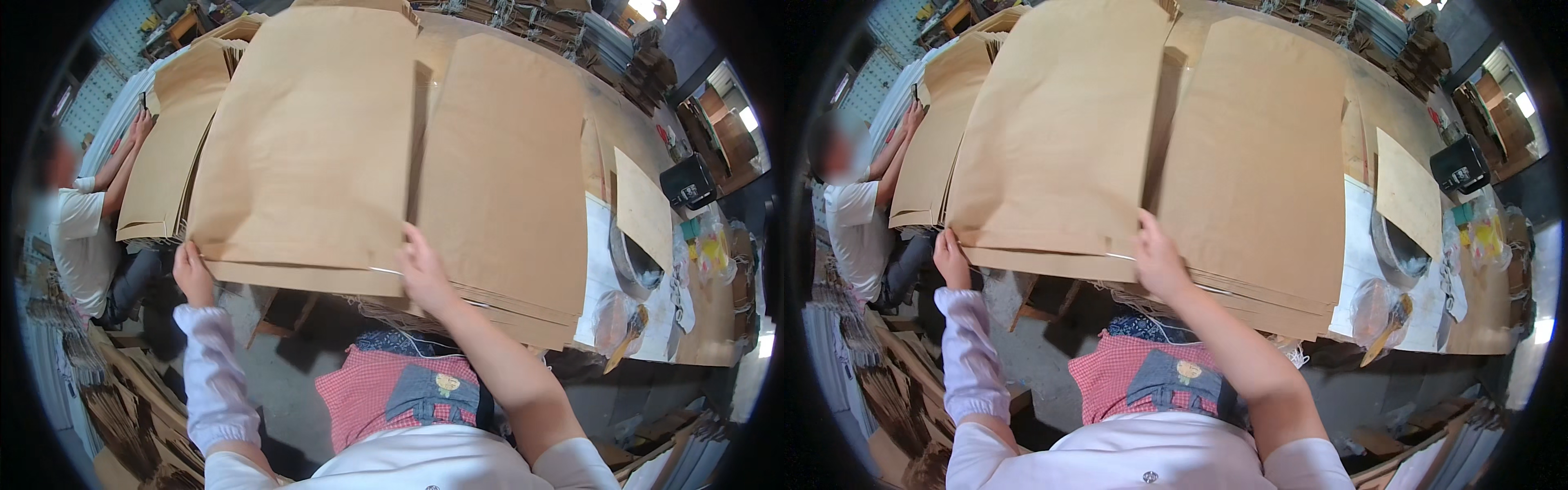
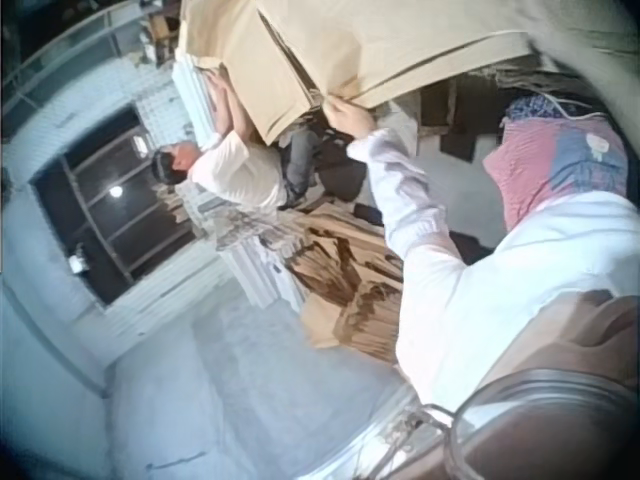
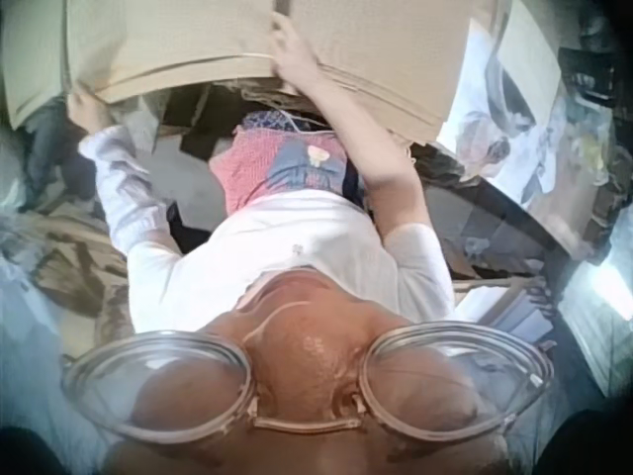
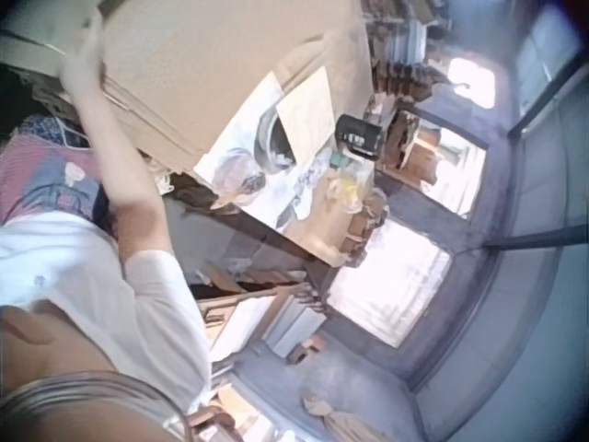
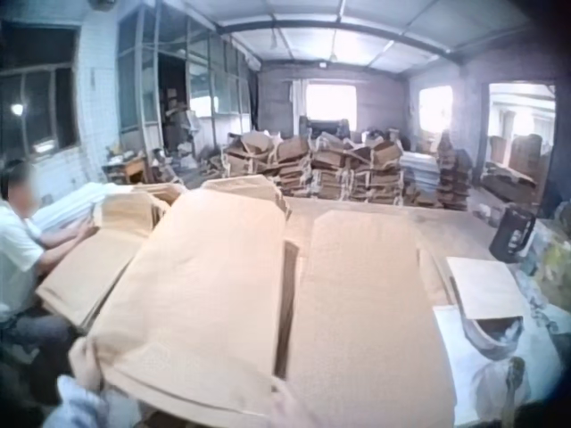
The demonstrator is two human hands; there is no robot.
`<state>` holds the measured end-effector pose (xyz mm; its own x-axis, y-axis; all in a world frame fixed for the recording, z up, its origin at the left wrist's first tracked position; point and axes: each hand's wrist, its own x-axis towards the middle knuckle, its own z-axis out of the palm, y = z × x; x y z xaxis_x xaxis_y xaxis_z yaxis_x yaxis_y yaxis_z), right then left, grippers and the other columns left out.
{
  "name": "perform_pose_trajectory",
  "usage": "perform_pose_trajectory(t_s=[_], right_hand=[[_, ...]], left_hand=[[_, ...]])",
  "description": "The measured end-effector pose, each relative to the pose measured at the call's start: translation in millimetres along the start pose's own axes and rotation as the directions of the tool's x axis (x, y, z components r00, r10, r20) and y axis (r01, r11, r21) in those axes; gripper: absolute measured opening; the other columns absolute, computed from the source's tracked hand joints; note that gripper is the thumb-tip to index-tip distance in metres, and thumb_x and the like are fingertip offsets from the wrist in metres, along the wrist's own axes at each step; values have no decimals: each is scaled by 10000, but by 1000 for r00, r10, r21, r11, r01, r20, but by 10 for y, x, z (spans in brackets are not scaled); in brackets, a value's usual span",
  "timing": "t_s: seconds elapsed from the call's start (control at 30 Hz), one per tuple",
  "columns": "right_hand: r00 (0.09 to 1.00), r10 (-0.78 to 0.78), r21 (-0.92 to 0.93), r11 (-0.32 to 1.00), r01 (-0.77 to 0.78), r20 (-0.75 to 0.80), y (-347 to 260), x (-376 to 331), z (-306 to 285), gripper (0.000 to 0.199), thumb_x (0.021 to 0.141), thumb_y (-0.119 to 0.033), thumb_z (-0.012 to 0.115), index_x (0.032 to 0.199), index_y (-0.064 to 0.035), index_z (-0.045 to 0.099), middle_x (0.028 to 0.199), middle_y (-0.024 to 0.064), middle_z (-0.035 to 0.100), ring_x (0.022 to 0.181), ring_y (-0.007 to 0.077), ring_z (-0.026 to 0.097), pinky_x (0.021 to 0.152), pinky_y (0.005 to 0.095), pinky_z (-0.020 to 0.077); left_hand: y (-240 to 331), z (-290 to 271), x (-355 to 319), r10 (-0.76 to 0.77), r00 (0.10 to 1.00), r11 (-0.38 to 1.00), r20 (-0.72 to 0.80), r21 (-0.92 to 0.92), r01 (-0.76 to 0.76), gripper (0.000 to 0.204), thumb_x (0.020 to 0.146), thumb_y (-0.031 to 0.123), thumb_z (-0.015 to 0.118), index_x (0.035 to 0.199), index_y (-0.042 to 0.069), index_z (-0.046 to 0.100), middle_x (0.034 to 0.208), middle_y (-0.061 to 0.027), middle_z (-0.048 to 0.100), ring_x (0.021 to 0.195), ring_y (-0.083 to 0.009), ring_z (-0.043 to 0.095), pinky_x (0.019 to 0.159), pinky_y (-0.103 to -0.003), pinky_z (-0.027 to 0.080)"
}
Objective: The person repeatedly applies glue to the edge of a flat cardboard sheet using a brush, then presses a thin white strip along the glued edge. The person continues this cycle on multiple sheets, stacking them as they work.
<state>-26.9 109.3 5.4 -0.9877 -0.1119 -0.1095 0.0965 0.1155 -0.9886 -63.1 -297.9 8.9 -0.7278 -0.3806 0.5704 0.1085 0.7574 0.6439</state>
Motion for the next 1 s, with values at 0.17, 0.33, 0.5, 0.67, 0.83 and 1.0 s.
perform_pose_trajectory(t_s=[0.17,0.33,0.5,0.67,0.83,1.0], right_hand=[[996,75,-131,989,-68,50,122,243,636,525,893,-175,528,1333,34,332,818,184,627,767,297,625,709,383,492],[866,-5,-229,964,137,500,-111,-654,-227,578,876,-253,602,1359,-13,393,889,173,648,793,273,639,726,354,507],[996,57,-625,776,-87,-68,-14,-1744,-1849,233,825,-32,564,1039,-22,655,929,126,652,839,253,620,751,334,495],[758,-15,-758,13,-652,-652,-79,-2661,-2883,591,771,91,502,1300,-172,530,1070,136,532,954,321,564,789,377,472],[834,-332,-897,210,-390,-441,156,-2817,-3061,414,816,56,588,1195,-109,600,907,80,589,787,266,594,698,304,481],[385,-263,-327,939,-110,-885,-48,-2624,-2672,101,901,-53,594,981,7,590,653,38,552,540,78,515,482,186,402]], left_hand=[[-1338,-114,427,-337,916,917,218,-142,372,291,951,232,546,787,-4,589,552,4,495,469,-66,438,447,-248,343],[-1222,193,509,-148,980,874,133,481,67,411,910,375,569,1042,-13,610,1006,-210,632,954,-316,603,824,-427,464],[188,-172,-189,203,970,889,133,390,-239,252,905,186,570,1082,9,601,1005,-154,618,905,-320,583,773,-397,467],[1644,486,-1400,571,640,811,515,-235,-535,108,744,-10,669,822,57,639,782,-95,634,697,-246,611,619,-335,489],[1884,1009,-2377,664,-34,614,747,-570,-546,120,691,143,625,782,81,672,739,-69,556,740,-245,573,658,-383,460],[1625,1336,-2603,585,-171,564,793,-549,-616,162,746,199,564,761,71,663,828,-96,576,844,-262,591,706,-381,471]])
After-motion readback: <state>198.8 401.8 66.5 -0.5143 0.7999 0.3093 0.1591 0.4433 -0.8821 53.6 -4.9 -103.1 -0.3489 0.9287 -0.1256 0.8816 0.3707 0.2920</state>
